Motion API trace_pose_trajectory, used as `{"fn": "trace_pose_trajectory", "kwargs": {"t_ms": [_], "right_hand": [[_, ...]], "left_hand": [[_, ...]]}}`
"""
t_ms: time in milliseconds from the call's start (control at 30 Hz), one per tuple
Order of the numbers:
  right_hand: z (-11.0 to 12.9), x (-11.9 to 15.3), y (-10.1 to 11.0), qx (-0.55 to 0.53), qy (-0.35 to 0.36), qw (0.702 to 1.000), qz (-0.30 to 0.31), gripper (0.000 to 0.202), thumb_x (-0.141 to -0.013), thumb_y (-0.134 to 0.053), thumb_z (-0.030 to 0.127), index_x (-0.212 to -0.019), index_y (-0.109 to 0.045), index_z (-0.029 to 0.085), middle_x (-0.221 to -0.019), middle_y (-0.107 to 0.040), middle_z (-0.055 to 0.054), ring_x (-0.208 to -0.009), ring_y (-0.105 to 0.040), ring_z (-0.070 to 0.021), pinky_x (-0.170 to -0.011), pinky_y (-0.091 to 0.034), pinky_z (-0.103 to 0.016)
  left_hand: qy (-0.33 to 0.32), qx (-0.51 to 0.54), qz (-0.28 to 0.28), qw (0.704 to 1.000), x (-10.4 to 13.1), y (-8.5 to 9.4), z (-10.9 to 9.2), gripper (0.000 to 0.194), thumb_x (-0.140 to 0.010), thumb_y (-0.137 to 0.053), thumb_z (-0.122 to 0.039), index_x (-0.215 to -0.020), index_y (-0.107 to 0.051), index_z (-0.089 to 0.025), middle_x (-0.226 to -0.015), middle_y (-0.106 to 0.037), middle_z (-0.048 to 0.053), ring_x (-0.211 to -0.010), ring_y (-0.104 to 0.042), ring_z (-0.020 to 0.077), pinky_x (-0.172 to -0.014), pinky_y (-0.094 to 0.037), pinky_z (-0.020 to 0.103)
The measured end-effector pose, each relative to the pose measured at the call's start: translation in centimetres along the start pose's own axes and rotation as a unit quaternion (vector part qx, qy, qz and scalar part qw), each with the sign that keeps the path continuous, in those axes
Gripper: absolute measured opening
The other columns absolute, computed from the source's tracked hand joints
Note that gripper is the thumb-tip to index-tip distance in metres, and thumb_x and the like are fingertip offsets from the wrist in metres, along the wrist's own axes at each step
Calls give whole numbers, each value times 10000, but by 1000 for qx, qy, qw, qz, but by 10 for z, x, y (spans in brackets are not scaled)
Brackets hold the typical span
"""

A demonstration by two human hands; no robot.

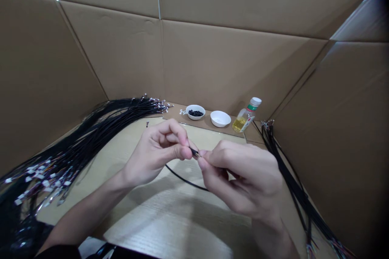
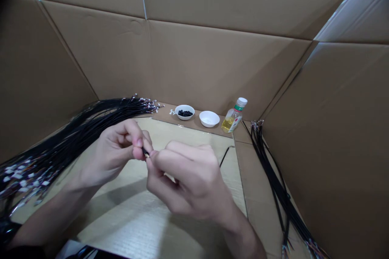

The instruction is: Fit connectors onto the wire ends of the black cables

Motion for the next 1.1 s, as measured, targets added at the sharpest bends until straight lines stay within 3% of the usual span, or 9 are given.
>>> {"fn": "trace_pose_trajectory", "kwargs": {"t_ms": [167,433,700,800,933,1100], "right_hand": [[-8,-2,-1,-80,-42,996,-29,245,-919,-636,14,-736,-580,166,-627,-493,56,-541,-406,-58,-503,-329,-213],[-11,-2,-4,-83,-35,994,-58,258,-903,-638,23,-711,-558,174,-616,-463,54,-527,-402,-66,-489,-313,-220],[-9,-3,-4,-27,-24,999,-10,296,-919,-606,3,-696,-513,173,-626,-414,54,-552,-350,-67,-523,-283,-229],[-14,-3,-1,-19,-52,998,2,265,-942,-645,32,-725,-564,160,-633,-467,55,-552,-359,-58,-532,-298,-224],[-22,-4,1,-33,-79,996,20,158,-963,-749,100,-823,-693,146,-678,-613,50,-557,-447,-45,-521,-339,-201],[-36,-3,1,-94,-148,984,33,97,-911,-836,111,-872,-768,169,-727,-700,58,-545,-490,-36,-502,-386,-176]], "left_hand": [[-117,-114,-82,983,9,3,-13,129,-858,-901,-249,-843,-777,-218,-778,-776,-2,-687,-728,109,-654,-615,159],[-63,-18,-87,994,11,-3,10,191,-923,-840,-338,-844,-725,-207,-776,-727,-1,-633,-651,90,-575,-571,145],[-95,-83,-96,987,9,-1,1,170,-928,-833,-313,-831,-757,-195,-755,-733,-1,-598,-646,86,-543,-551,141],[-182,-189,-79,962,10,1,-14,91,-948,-811,-249,-877,-773,-206,-807,-769,6,-680,-692,107,-618,-564,181],[-295,-302,-11,907,13,-2,-31,58,-938,-817,-185,-979,-784,-209,-867,-800,11,-795,-727,135,-750,-561,258],[-303,-315,26,899,9,-3,-37,80,-944,-810,-187,-1016,-791,-214,-886,-810,16,-805,-726,148,-739,-557,289]]}}
Point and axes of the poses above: each hand's wrist, its own x-axis away from the middle knuckle, its own y-axis out of the back of the hand, z = x × y, the point moved 8 cm from there along -x, towards the middle knuckle
